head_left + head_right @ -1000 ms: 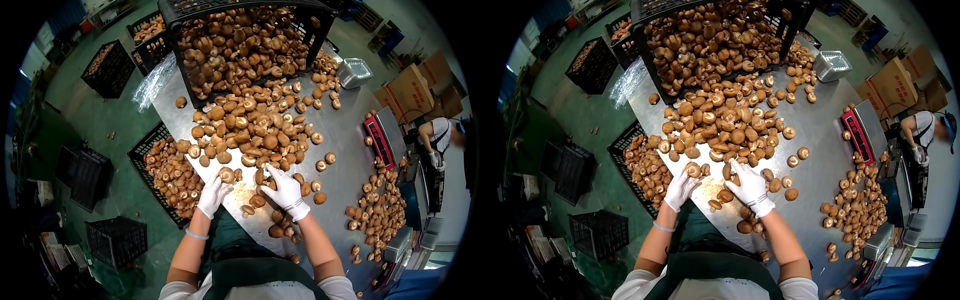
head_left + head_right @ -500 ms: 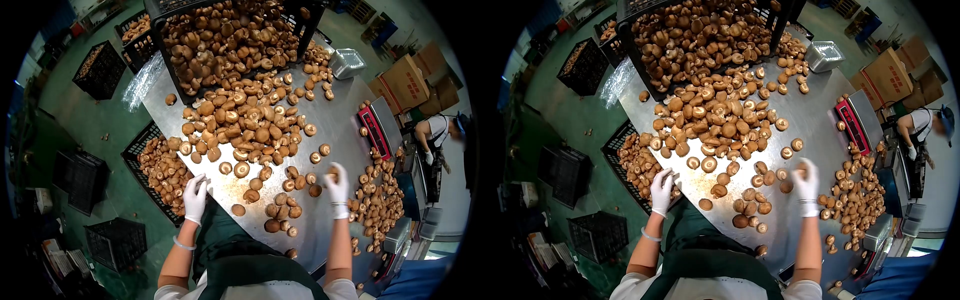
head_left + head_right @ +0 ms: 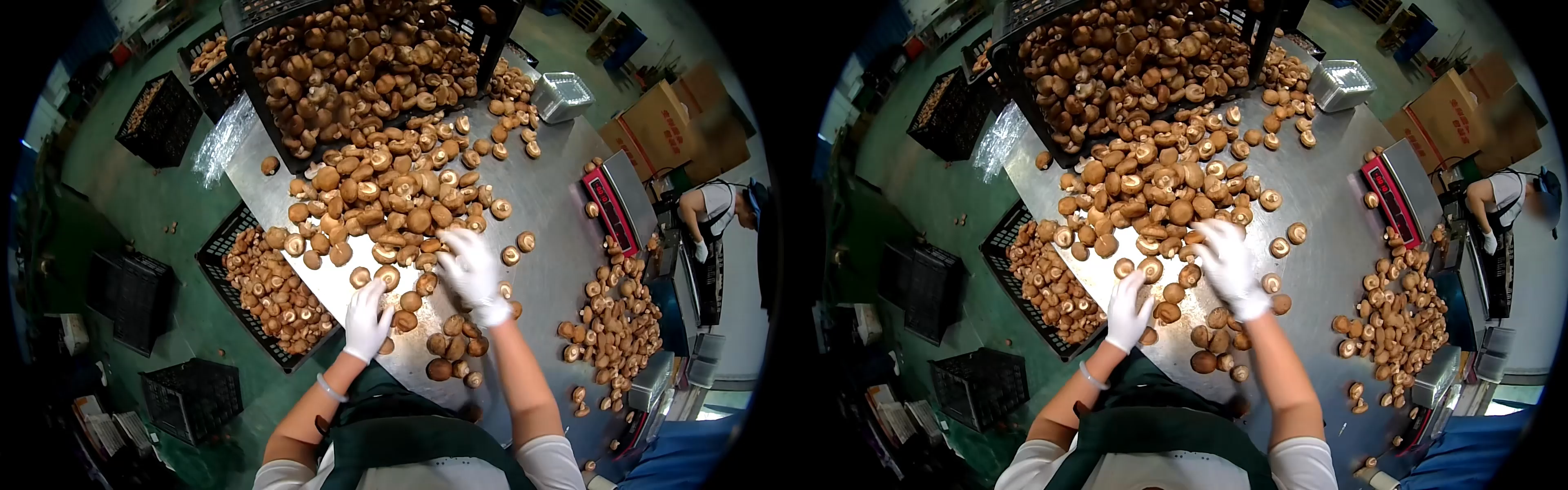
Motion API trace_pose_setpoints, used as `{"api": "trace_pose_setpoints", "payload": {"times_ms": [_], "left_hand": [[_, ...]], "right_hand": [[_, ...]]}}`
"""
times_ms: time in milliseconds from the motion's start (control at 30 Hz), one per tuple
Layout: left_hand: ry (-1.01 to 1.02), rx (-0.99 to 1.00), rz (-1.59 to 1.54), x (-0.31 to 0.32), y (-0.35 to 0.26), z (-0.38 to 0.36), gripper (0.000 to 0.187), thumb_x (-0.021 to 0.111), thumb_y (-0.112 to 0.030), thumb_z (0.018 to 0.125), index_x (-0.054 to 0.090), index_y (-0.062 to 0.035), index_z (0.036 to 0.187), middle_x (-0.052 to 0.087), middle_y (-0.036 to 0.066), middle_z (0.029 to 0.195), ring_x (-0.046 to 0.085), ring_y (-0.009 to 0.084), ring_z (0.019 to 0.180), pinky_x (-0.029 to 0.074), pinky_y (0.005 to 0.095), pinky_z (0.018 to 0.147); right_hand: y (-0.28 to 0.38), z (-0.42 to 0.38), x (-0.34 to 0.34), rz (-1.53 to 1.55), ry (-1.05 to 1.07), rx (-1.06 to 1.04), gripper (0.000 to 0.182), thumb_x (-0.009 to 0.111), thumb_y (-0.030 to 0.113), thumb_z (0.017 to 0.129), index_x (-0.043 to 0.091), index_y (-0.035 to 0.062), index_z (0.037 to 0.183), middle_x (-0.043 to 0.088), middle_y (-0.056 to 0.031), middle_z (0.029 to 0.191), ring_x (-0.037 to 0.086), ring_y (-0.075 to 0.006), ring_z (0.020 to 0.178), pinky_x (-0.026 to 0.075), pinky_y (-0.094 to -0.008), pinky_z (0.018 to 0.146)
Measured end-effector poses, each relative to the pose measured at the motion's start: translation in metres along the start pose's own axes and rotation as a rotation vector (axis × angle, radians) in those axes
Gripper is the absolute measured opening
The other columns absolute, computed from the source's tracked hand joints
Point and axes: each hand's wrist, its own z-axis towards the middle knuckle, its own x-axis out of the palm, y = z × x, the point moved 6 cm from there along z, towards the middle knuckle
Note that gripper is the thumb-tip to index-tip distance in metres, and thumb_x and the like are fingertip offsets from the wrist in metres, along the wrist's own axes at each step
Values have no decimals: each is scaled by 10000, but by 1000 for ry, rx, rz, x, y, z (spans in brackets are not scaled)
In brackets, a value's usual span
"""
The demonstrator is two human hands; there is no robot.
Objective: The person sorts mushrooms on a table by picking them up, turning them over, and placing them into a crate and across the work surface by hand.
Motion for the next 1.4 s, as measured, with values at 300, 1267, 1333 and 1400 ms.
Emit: {"api": "trace_pose_setpoints", "payload": {"times_ms": [300, 1267, 1333, 1400], "left_hand": [[191, -410, -530, 22, 26, 10, 466, 571, -137, 902, 436, -36, 1337, 507, 146, 1277, 525, 249, 1104, 431, 329, 943], [79, -490, -716, 20, 16, 65, 130, 569, -66, 879, 616, -35, 995, 585, 42, 898, 546, 107, 758, 452, 234, 697], [42, -269, -479, 18, 4, 77, 308, 560, 13, 794, 572, -18, 1100, 560, 95, 1100, 573, 169, 859, 473, 265, 807], [38, -141, -249, 16, -3, 72, 418, 566, -8, 799, 533, -55, 1212, 524, 142, 1234, 574, 254, 1010, 468, 320, 888]], "right_hand": [[-18, -11, 92, 21, 237, -7, 361, 596, 90, 817, 585, 133, 1176, 598, -57, 1066, 579, -259, 974, 492, -335, 833], [-58, 37, 53, -228, 219, 201, 455, 653, 219, 783, 528, 183, 1219, 569, -129, 1071, 618, -314, 866, 510, -412, 733], [-48, 22, 64, -357, 341, 153, 409, 612, 185, 795, 538, 201, 1197, 570, -123, 1003, 621, -309, 850, 513, -397, 706], [-37, -5, 64, -337, 342, 68, 373, 587, 167, 810, 554, 212, 1180, 576, -96, 981, 617, -283, 823, 505, -395, 695]]}}
